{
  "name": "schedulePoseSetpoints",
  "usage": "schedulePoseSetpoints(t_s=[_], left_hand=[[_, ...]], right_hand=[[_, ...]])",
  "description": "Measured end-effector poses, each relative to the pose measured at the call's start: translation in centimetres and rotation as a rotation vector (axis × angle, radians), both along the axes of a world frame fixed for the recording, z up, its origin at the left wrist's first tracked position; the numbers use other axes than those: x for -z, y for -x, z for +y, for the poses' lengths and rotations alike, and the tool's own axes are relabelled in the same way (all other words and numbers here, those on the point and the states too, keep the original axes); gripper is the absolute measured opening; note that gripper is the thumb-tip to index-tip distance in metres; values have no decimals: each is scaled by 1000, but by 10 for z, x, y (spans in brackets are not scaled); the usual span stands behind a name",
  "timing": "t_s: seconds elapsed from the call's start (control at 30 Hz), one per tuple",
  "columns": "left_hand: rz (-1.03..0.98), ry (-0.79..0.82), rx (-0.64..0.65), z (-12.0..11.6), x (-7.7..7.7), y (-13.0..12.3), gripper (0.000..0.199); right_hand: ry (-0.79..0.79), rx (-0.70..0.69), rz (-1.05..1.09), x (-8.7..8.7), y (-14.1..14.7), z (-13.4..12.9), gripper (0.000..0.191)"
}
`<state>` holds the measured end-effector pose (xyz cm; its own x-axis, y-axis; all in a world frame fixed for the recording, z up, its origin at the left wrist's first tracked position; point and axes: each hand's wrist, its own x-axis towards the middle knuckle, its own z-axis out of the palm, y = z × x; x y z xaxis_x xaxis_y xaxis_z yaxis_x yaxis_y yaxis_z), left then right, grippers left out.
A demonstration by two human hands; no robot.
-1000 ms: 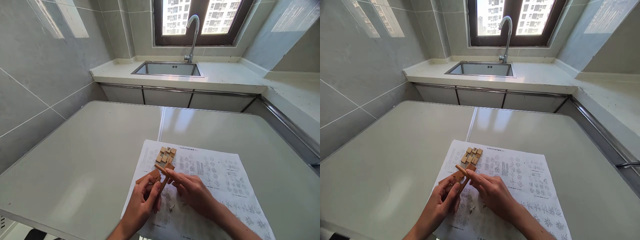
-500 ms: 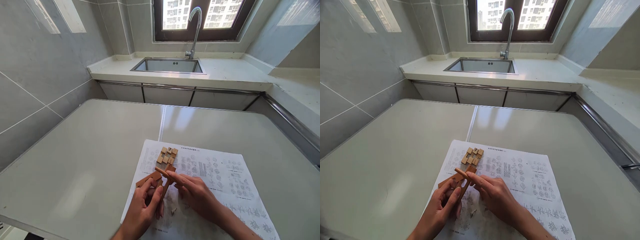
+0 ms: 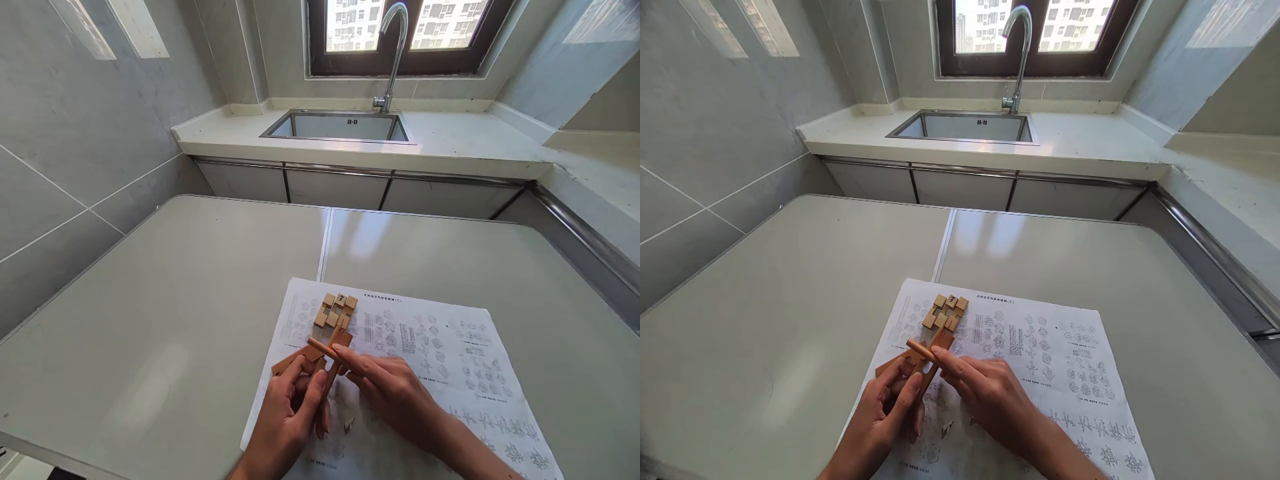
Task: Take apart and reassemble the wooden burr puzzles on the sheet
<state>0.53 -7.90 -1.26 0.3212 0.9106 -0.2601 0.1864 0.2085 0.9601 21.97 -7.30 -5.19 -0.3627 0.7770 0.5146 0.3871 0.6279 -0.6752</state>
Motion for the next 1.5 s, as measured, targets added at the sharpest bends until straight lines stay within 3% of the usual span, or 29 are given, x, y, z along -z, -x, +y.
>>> schedulePoseSetpoints(t_s=[0.47,0.87,1.03,1.17,1.27,1.43,1.5], left_hand=[[-33,-17,11,-4,13,0,40],[-35,-26,13,-3,11,2,40],[-19,-34,65,-4,7,6,39],[42,-53,169,-1,-1,7,41],[94,-81,237,1,-9,7,42],[259,-234,247,7,-19,18,37],[350,-340,191,11,-19,25,39]], right_hand=[[-36,119,5,8,3,-4,59],[29,80,37,7,3,-3,55],[353,23,226,-3,-6,-4,59],[544,-2,380,-10,-13,0,34],[645,-12,384,-11,-16,4,32],[849,-113,551,-12,-17,8,35],[872,-122,615,-10,-17,9,35]])
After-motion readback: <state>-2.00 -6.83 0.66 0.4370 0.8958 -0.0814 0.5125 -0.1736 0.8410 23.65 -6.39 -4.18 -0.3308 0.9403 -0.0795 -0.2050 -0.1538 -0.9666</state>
